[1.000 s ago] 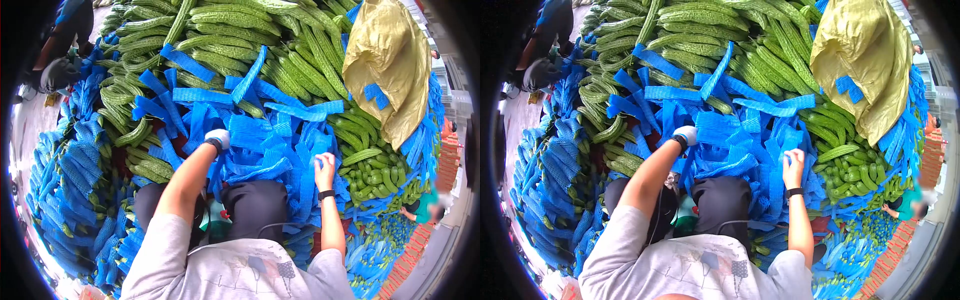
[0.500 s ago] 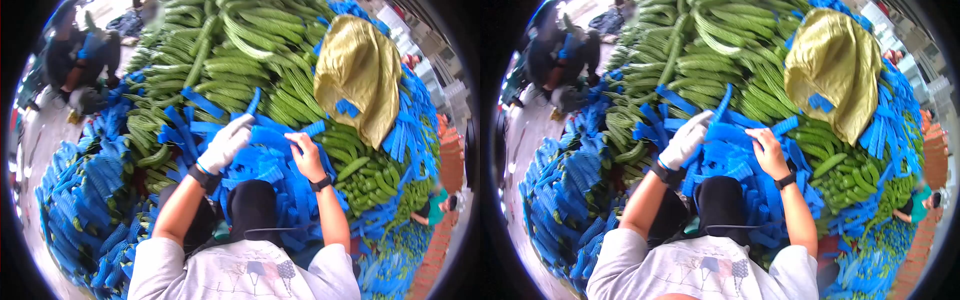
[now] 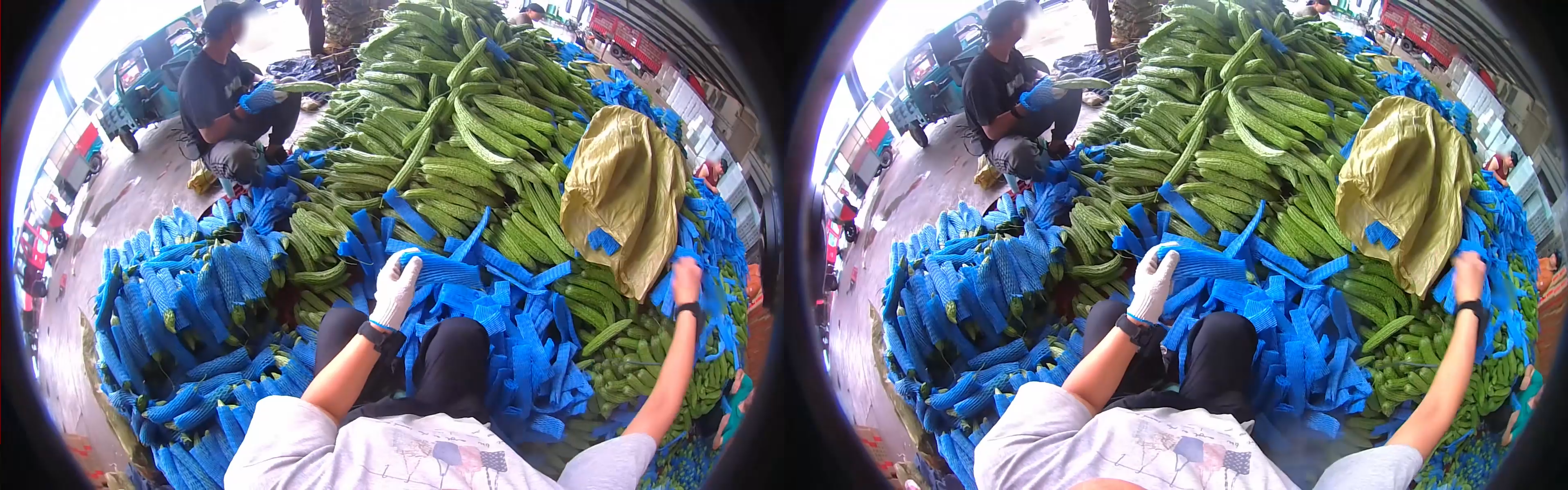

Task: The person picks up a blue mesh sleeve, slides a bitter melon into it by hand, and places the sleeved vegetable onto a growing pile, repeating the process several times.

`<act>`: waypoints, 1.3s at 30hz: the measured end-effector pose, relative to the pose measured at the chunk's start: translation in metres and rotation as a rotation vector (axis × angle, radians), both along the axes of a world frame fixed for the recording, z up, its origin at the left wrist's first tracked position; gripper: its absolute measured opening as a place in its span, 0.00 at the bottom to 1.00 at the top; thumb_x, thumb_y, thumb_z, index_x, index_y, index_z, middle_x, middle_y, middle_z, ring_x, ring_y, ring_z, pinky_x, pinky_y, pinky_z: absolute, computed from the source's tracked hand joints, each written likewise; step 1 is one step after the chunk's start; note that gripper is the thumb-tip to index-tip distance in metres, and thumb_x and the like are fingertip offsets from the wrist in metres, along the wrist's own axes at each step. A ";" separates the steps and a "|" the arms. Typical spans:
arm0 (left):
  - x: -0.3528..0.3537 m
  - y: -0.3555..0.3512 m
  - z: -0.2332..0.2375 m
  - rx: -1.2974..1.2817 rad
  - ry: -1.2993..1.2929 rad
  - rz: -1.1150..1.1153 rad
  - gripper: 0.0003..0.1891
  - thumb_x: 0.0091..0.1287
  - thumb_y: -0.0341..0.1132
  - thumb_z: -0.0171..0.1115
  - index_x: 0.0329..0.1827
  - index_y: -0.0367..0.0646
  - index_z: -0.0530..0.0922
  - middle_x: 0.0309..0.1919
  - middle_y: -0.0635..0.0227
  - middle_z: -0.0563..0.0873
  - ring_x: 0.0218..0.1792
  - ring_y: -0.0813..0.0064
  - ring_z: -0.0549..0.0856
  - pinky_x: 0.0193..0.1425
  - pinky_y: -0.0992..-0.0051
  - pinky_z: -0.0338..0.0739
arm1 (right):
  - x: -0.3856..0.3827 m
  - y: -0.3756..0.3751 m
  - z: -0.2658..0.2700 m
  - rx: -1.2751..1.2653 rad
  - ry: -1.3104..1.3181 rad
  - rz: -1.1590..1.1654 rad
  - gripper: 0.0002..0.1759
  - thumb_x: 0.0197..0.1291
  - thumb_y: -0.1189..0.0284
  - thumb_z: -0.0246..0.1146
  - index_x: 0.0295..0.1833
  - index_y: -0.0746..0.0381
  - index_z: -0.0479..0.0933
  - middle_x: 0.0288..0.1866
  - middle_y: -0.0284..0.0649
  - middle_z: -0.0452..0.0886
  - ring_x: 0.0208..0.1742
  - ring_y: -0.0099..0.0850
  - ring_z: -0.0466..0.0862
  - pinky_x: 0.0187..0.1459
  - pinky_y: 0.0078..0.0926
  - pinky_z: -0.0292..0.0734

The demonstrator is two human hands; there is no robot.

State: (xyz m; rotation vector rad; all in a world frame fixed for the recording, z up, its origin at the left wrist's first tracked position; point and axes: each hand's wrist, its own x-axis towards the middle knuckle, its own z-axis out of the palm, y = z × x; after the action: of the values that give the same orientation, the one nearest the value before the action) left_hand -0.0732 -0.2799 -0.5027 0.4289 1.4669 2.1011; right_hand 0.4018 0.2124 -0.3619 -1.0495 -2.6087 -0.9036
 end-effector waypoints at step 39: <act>0.007 -0.014 -0.032 -0.216 0.205 -0.226 0.23 0.71 0.34 0.55 0.70 0.48 0.70 0.36 0.74 0.80 0.30 0.88 0.74 0.34 0.84 0.72 | -0.385 -0.395 -0.200 -2.227 1.322 0.295 0.14 0.65 0.72 0.63 0.55 0.63 0.74 0.44 0.31 0.79 0.45 0.18 0.77 0.49 0.18 0.72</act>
State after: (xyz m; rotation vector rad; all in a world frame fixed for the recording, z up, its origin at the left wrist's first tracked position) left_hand -0.0664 -0.2935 -0.5343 0.7062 1.6552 1.7427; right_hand 0.0164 -0.1831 -0.5618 -0.6267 -1.3331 2.3168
